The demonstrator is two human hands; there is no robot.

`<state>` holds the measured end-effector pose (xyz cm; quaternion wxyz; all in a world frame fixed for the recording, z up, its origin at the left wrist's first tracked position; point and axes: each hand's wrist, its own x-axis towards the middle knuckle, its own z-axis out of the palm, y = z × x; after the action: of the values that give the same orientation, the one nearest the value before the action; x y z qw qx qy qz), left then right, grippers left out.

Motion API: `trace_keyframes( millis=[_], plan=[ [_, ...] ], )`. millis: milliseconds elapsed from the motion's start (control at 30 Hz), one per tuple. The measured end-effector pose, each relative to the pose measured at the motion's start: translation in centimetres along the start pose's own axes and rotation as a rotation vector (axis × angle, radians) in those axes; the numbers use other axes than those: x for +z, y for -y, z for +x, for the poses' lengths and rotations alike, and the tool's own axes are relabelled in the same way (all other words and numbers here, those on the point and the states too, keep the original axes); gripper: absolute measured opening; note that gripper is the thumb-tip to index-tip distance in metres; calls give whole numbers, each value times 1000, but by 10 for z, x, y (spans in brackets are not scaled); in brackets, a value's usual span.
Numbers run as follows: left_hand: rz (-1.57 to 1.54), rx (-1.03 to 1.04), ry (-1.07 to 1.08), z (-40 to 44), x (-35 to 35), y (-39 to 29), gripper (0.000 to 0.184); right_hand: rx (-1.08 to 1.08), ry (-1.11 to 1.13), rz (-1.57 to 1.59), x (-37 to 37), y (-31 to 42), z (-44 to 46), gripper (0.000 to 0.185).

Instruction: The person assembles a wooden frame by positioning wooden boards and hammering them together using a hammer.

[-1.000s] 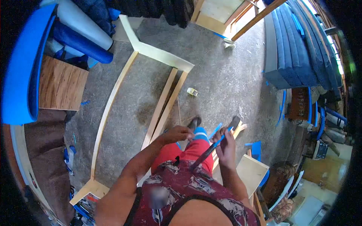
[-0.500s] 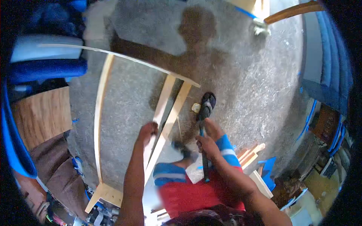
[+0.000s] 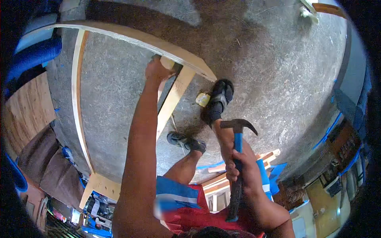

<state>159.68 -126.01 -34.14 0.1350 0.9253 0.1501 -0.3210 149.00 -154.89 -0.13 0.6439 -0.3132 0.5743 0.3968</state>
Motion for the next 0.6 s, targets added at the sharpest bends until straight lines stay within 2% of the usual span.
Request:
trace_keyframes(
  millis=[67,133,167,267,333,400,500,600],
  plan=[
    [15,-7,72,-18,-10,-12,105,-12,31,2,-6,-3,2,29],
    [-100,154,-27,-51,-25,-24,99,-26,74,4,-8,-6,5,30],
    [-82,194,-77,-68,-37,-31,87,-31,57,-20,-8,-9,5,31],
    [-88,173,-64,-117,-79,-60,80,-42,42,-62,-8,-14,2,33],
    [-78,142,-17,-138,-96,-68,81,-84,50,-57,-14,-24,6,32],
    [-86,180,-60,-149,-106,-71,80,-108,43,-68,-14,-31,5,32],
    [-79,186,-40,-164,-121,-80,83,-57,67,-75,-21,-41,8,34],
    [-35,218,-67,-173,-120,-83,83,-169,79,-209,-17,-33,-3,38]
  ],
)
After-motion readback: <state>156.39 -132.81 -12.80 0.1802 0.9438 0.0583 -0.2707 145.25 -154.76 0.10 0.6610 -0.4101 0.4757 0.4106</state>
